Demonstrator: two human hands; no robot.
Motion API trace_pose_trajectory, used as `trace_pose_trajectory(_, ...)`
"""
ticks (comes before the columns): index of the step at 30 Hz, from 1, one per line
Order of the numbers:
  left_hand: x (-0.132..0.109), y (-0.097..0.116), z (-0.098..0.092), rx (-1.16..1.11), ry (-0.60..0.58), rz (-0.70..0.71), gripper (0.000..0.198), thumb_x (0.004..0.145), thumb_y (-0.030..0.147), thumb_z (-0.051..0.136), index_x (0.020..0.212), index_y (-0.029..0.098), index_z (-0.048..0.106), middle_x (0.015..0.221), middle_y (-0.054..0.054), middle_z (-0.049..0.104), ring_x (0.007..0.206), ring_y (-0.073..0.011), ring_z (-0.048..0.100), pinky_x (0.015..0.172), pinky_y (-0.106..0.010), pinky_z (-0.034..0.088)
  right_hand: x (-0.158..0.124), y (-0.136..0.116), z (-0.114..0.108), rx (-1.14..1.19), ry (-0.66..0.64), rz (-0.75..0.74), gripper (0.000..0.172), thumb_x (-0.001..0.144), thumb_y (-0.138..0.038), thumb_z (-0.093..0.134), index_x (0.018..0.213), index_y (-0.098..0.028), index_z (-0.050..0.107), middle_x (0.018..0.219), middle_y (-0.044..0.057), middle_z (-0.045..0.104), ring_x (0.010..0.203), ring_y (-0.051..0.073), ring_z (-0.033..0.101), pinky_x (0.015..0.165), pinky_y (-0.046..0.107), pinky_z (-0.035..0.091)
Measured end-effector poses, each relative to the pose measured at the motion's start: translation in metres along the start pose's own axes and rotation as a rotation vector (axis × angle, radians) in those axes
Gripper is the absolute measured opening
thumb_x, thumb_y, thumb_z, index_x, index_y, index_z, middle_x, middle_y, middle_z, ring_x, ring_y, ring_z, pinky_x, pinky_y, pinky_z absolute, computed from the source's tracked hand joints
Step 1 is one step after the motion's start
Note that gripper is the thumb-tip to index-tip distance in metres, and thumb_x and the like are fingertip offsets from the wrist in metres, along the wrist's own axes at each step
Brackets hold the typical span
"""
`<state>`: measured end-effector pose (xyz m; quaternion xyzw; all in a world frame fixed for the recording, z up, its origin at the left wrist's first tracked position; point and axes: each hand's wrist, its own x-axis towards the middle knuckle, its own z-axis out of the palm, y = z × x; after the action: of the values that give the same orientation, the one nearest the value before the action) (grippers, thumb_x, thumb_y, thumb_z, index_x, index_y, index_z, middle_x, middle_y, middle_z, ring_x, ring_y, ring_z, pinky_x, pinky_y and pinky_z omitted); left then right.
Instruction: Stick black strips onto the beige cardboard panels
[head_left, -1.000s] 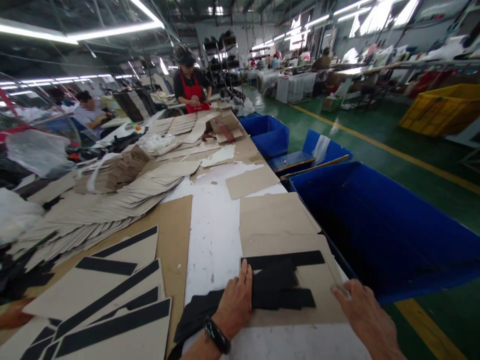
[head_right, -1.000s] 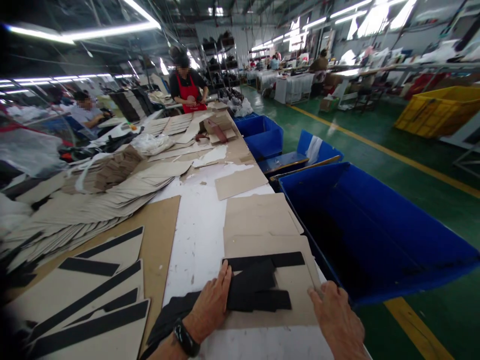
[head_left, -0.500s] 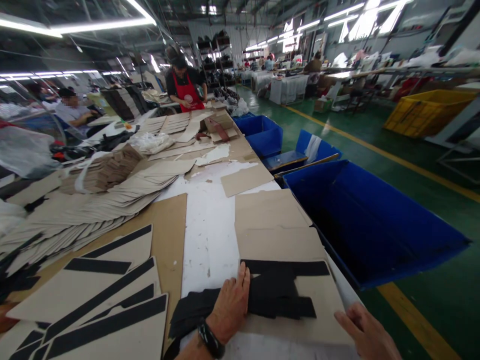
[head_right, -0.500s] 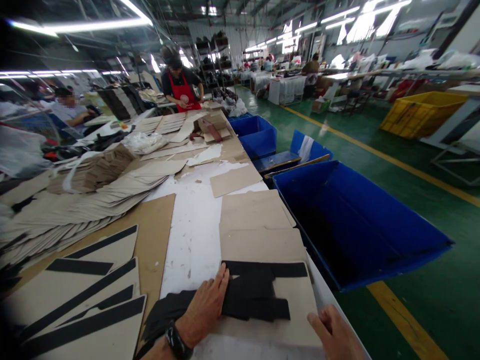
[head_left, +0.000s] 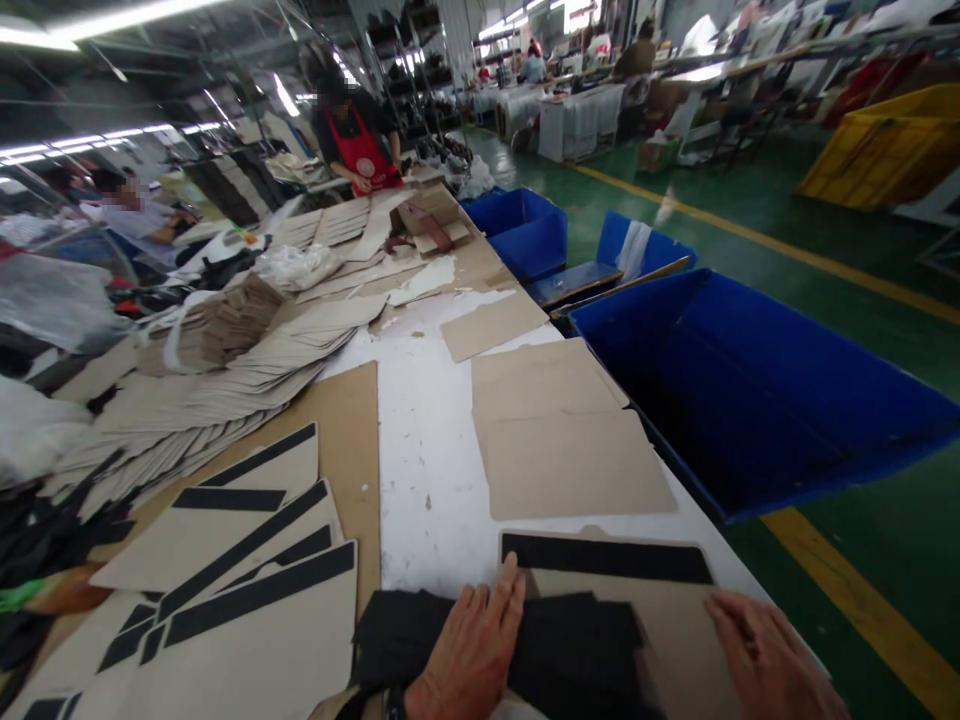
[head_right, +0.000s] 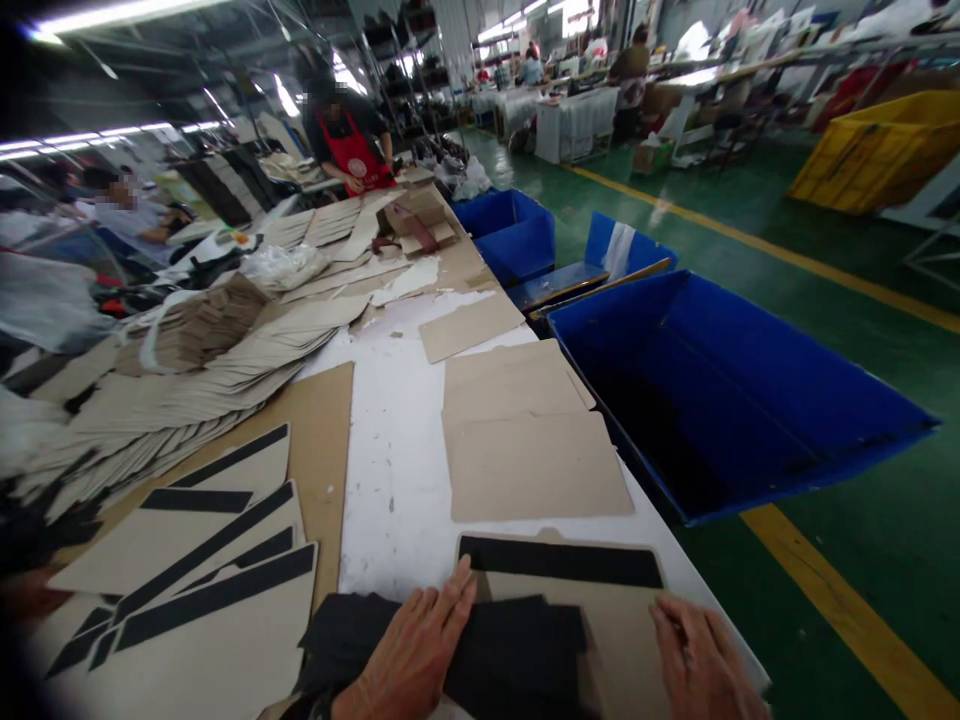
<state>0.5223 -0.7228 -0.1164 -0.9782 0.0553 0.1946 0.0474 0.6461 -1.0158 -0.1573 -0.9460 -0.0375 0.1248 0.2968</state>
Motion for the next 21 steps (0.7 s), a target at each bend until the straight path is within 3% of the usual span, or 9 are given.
trace_pose_trajectory(3,0.004,0.004,0.002,-0.033,0.017,-0.004,0.074,0.069,-0.004,0.036,0.14,0.011,0.024,0.148,-0.018,0.017,0.102,-0.0235,0.055,0.089,-0.039,0.044,0.014,-0.017,0.016,0.007,0.048,-0.015,0.039,0.079,-0.051,0.032,0.096,-0.023,0.053,0.105,0.011,0.059,0.095,0.027,0.055,0.083,0.041,0.04)
trace_pose_trajectory(5,0.008,0.006,0.006,-0.051,0.022,-0.047,0.077,0.067,-0.006,0.035,0.141,0.01,0.02,0.148,-0.019,0.014,0.103,-0.0224,0.055,0.089,-0.038,0.044,0.02,-0.026,0.021,0.007,0.06,0.051,0.038,0.078,-0.054,0.032,0.092,-0.024,0.052,0.103,0.009,0.059,0.094,0.027,0.054,0.081,0.041,0.04)
trace_pose_trajectory(9,0.016,0.006,0.014,-0.062,0.01,-0.108,0.078,0.067,-0.009,0.031,0.141,0.011,0.02,0.148,-0.019,0.013,0.11,-0.0216,0.052,0.091,-0.037,0.043,0.028,-0.038,0.018,-0.048,0.013,0.198,0.035,0.082,-0.056,0.031,0.087,-0.027,0.051,0.097,0.004,0.06,0.085,0.025,0.055,0.069,0.036,0.039)
trace_pose_trajectory(21,0.02,0.003,0.019,-0.087,-0.017,-0.105,0.078,0.067,-0.009,0.034,0.142,0.011,0.02,0.148,-0.02,0.01,0.114,-0.025,0.049,0.088,-0.038,0.044,0.035,-0.045,0.011,-0.122,-0.06,0.247,0.03,0.084,-0.052,0.033,0.083,-0.028,0.05,0.094,0.001,0.06,0.08,0.022,0.055,0.061,0.033,0.033)
